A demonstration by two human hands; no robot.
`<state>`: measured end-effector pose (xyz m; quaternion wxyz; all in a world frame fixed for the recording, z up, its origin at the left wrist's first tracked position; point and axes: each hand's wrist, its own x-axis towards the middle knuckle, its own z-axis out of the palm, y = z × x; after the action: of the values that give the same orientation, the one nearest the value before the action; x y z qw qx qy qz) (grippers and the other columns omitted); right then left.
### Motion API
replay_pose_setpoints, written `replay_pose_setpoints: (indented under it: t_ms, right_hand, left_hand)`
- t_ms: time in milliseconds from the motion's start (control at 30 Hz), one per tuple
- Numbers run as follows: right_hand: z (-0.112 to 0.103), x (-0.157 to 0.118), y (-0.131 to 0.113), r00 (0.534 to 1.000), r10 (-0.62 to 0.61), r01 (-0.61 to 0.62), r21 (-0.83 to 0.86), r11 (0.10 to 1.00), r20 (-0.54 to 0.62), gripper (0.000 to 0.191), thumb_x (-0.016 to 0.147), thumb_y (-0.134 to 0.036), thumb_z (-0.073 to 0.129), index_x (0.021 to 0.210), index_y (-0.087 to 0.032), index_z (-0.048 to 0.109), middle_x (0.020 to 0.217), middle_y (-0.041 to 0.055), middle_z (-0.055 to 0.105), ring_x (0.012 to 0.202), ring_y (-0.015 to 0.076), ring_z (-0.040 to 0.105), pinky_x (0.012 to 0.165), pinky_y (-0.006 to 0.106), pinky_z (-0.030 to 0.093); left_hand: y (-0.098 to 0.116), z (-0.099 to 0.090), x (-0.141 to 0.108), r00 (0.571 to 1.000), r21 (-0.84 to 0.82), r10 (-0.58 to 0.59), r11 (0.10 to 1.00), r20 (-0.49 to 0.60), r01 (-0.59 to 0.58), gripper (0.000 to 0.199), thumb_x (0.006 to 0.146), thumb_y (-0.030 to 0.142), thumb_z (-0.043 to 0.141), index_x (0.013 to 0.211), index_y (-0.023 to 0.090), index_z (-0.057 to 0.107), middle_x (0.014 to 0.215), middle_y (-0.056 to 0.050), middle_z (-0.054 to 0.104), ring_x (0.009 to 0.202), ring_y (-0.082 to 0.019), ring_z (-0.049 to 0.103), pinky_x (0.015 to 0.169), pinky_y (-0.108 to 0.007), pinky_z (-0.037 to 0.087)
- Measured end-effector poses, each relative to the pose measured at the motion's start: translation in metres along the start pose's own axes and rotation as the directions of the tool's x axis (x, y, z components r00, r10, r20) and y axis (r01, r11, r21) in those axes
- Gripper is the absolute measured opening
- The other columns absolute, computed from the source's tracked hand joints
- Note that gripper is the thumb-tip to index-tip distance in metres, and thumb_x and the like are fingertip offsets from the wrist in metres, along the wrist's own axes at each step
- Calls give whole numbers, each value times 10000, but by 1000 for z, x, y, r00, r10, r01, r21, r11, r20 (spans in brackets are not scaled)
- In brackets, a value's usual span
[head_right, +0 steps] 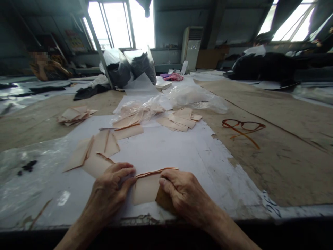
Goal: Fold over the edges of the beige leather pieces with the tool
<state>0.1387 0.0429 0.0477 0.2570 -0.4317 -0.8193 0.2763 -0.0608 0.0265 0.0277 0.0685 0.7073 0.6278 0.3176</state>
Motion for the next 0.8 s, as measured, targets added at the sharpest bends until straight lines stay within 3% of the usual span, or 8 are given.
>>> replay_pose_setpoints:
  t_ms: [200, 367, 467, 667, 800]
  right_hand:
    - [3, 0, 3, 999, 28, -28, 4, 1000, -26, 237, 843, -246, 380, 727, -176, 575, 689, 1, 592, 617, 96, 523, 559, 174, 392]
    - [5, -5, 4, 999, -35, 35, 0, 999, -19, 229, 855, -246, 355, 769, -177, 556, 713, 13, 571, 652, 104, 511, 604, 192, 397]
    - [5, -8, 5, 998, -64, 64, -12, 998, -6, 227, 858, -245, 350, 762, -175, 543, 712, 15, 553, 650, 105, 495, 613, 202, 394]
    - [5, -8, 6, 999, -49, 49, -38, 998, 11, 227, 863, -245, 338, 777, -183, 540, 683, 13, 544, 625, 104, 495, 575, 198, 390]
    - [7, -8, 6, 999, -43, 44, -55, 998, 20, 244, 870, -264, 319, 737, -186, 509, 668, 7, 529, 607, 102, 492, 558, 196, 384]
  left_hand:
    - [1, 0, 9, 999, -117, -19, 993, 49, 25, 145, 765, 150, 484, 712, 208, 607, 802, 17, 579, 778, -119, 525, 736, -260, 412]
    - [4, 1, 13, 996, 101, 10, 995, 84, -18, 141, 767, 104, 407, 691, 166, 507, 759, -16, 531, 748, -150, 495, 685, -285, 396]
    - [7, 1, 16, 996, 142, 26, 989, 82, -38, 139, 759, 91, 376, 697, 167, 474, 760, -28, 508, 735, -166, 482, 671, -298, 385]
    - [6, -9, 32, 997, 412, 69, 910, -39, -47, 151, 718, 64, 358, 714, 174, 461, 767, -47, 486, 723, -195, 473, 636, -300, 374]
    - [-5, -20, 52, 995, 485, 24, 874, -97, 27, 157, 729, 86, 352, 747, 161, 488, 807, -70, 505, 789, -225, 485, 678, -322, 372]
